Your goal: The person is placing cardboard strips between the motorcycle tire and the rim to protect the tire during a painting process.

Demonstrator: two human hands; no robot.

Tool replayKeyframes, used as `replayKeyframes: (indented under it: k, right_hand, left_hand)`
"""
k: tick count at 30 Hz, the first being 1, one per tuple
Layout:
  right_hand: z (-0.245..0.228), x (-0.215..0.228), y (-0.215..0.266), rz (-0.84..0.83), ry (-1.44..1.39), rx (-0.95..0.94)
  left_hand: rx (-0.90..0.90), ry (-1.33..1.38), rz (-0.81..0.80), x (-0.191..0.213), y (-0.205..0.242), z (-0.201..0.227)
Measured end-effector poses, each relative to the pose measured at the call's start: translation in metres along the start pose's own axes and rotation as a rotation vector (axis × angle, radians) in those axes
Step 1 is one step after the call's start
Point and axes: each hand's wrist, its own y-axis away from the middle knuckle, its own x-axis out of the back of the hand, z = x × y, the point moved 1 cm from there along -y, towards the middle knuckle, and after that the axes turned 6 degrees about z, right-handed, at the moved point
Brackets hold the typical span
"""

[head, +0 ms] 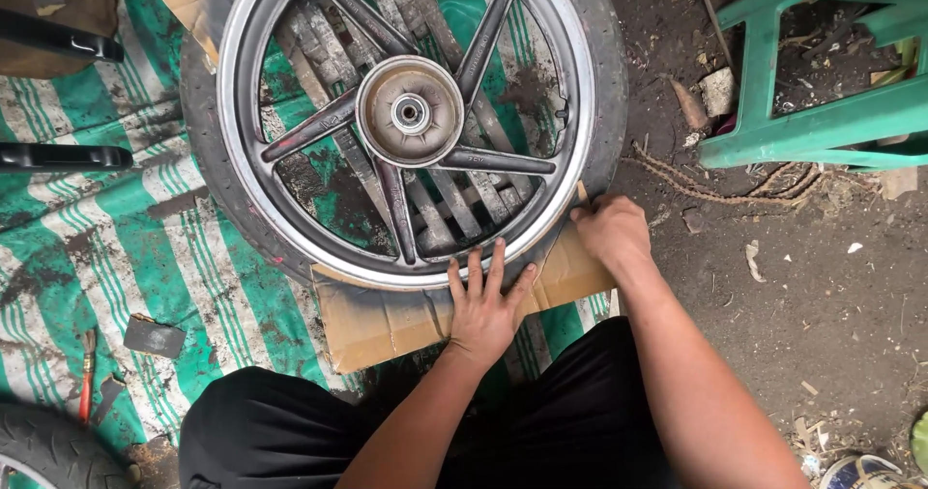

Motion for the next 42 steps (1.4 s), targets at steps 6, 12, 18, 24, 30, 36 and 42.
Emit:
replayKeyframes:
  k: [6, 12, 18, 24, 30, 36, 42]
  right_hand:
    - [-0.002, -0.011, -0.021, -0.018, 0.086, -0.004]
    - [0.006, -0.01, -0.012, 0.032, 0.06, 0.036]
    - [-0.044, 0.023, 0.111, 0.321, 0.271, 0.314]
    - [-0.087, -0.054, 0.258, 0.338, 0.323, 1.05]
    - [-0.106, -0.127, 0.232, 0.501, 0.462, 1.278]
    - [-0.107, -0.143, 0.218, 0.583, 0.398, 1.344]
    - [-0.116, -0.149, 0.215, 0.632, 0.342, 1.358]
  left_hand:
    - [-0.007, -0.001, 0.123, -0.012, -0.004, -0.002]
    - [0.032, -0.006, 0.15, -0.024, 0.001, 0.0]
    - [0.024, -0.014, -0.411, 0.074, -0.023, -0.016]
    - [0.662, -0.03, 0.022, 0.164, 0.03, -0.16]
    - [1.324, 0.358, -0.199, 0.135, 0.075, -0.222]
    - [1.264, 0.561, -0.125, 0.127, 0.065, -0.209]
    - [1.335, 0.641, -0.051, 0.097, 0.076, -0.224]
